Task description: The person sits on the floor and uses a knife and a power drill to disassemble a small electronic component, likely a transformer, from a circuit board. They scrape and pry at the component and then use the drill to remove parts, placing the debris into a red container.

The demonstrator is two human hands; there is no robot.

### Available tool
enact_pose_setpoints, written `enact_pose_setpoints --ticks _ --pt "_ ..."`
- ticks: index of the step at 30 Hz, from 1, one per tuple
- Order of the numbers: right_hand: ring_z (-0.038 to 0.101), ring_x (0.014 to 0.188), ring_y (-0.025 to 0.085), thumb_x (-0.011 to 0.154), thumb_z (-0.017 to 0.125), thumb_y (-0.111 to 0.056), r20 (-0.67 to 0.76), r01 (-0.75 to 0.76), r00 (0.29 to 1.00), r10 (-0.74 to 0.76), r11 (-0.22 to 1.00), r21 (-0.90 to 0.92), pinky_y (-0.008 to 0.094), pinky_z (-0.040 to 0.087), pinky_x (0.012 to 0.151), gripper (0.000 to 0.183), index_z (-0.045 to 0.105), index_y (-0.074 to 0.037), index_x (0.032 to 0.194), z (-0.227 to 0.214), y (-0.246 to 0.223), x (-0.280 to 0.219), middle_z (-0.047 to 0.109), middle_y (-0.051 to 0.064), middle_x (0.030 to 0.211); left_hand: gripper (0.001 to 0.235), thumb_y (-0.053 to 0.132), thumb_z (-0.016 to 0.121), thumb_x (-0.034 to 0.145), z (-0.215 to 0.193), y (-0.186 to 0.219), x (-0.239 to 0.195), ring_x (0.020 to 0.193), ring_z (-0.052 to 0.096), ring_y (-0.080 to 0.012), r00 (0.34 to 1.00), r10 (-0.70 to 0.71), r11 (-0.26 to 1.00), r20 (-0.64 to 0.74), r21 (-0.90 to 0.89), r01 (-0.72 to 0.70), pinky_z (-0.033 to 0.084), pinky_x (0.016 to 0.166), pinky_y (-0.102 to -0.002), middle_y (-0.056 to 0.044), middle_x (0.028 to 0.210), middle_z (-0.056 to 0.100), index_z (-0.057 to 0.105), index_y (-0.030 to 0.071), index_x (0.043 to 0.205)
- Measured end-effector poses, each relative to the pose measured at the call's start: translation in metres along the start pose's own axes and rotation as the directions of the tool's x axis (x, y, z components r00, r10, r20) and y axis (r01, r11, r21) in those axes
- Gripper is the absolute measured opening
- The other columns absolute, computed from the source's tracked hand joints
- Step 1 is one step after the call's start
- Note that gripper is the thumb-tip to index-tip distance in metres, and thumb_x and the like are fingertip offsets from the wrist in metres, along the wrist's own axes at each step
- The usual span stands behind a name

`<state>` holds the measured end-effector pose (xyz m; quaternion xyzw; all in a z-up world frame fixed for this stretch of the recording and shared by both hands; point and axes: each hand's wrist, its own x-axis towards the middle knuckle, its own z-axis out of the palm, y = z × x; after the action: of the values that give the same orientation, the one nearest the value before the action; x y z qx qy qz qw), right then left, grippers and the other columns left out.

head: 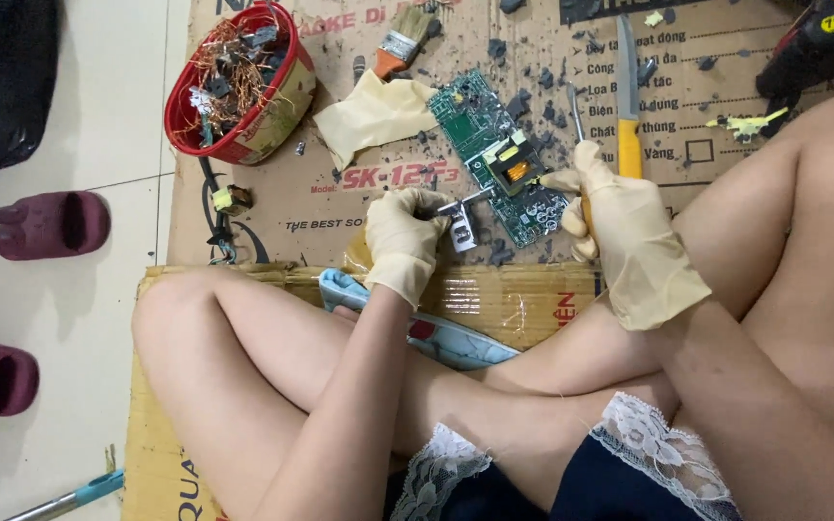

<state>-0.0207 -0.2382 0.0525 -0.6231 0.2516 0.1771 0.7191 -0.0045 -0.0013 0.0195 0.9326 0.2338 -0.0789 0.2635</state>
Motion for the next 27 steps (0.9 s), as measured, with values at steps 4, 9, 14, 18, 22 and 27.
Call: enact_pose_setpoints --ticks 4,9,14,18,22,27 --pt "0.040 0.032 0.012 0.106 0.038 -0.053 -0.027 -0.010 1.000 0.006 0.990 -0.141 0.025 0.037 0.034 0.058 0.076 -0.010 0.111 0.008 -0.014 -0.025 0.049 0.005 0.050 0.027 0.025 0.083 0.075 0.004 0.000 0.000 0.100 0.073 -0.0170 0.998 -0.070 0.997 0.011 -0.023 0.070 0.061 0.093 -0.035 0.009 0.097 0.075 0.078 0.042 0.095" --pt "0.051 0.034 0.013 0.101 0.063 -0.038 0.050 -0.117 0.985 0.164 0.855 -0.506 0.026 0.038 0.034 0.040 0.079 -0.006 0.083 0.008 0.002 -0.022 0.062 0.007 0.050 0.049 0.017 0.095 0.059 0.016 0.001 0.017 0.101 0.072 -0.0131 0.975 0.189 0.982 0.118 -0.024 -0.187 0.061 0.095 -0.032 0.012 0.096 0.070 0.078 0.040 0.098" --pt "0.048 0.035 0.013 0.093 0.065 -0.025 0.001 -0.218 0.969 0.248 0.854 -0.473 0.024 0.035 0.035 0.028 0.076 -0.002 0.080 0.018 -0.015 -0.027 0.061 0.010 0.051 0.038 0.014 0.094 0.061 0.014 0.002 0.031 0.102 0.072 -0.0186 0.947 0.221 0.968 0.233 0.062 -0.242 0.060 0.093 -0.034 0.006 0.094 0.070 0.079 0.035 0.089" --pt "0.041 0.033 0.013 0.089 0.061 -0.015 0.016 -0.252 0.956 0.294 0.844 -0.473 0.025 0.028 0.030 0.025 0.078 0.003 0.084 0.020 -0.024 -0.023 0.058 0.013 0.051 0.042 0.014 0.098 0.050 0.050 -0.023 0.063 0.095 0.074 -0.0193 0.931 0.209 0.970 0.298 0.060 -0.237 0.061 0.088 -0.031 0.006 0.088 0.073 0.079 0.035 0.081" --pt "0.040 0.031 0.011 0.090 0.063 -0.017 -0.009 -0.266 0.956 0.293 0.856 -0.444 0.024 0.025 0.027 0.025 0.079 0.003 0.087 0.018 -0.015 -0.017 0.055 0.011 0.048 0.040 0.017 0.099 0.050 0.046 -0.018 0.068 0.091 0.075 -0.0163 0.918 0.182 0.966 0.354 0.110 -0.234 0.061 0.085 -0.026 0.009 0.082 0.076 0.079 0.038 0.078" --pt "0.036 0.034 0.010 0.091 0.063 -0.021 -0.032 -0.331 0.931 0.363 0.806 -0.492 0.024 0.026 0.030 0.030 0.080 0.001 0.081 0.021 -0.026 -0.017 0.054 0.009 0.048 0.040 0.012 0.099 0.049 0.042 -0.016 0.066 0.090 0.074 -0.0224 0.938 0.184 0.977 0.294 0.053 -0.208 0.062 0.084 -0.032 0.001 0.086 0.072 0.080 0.031 0.078"
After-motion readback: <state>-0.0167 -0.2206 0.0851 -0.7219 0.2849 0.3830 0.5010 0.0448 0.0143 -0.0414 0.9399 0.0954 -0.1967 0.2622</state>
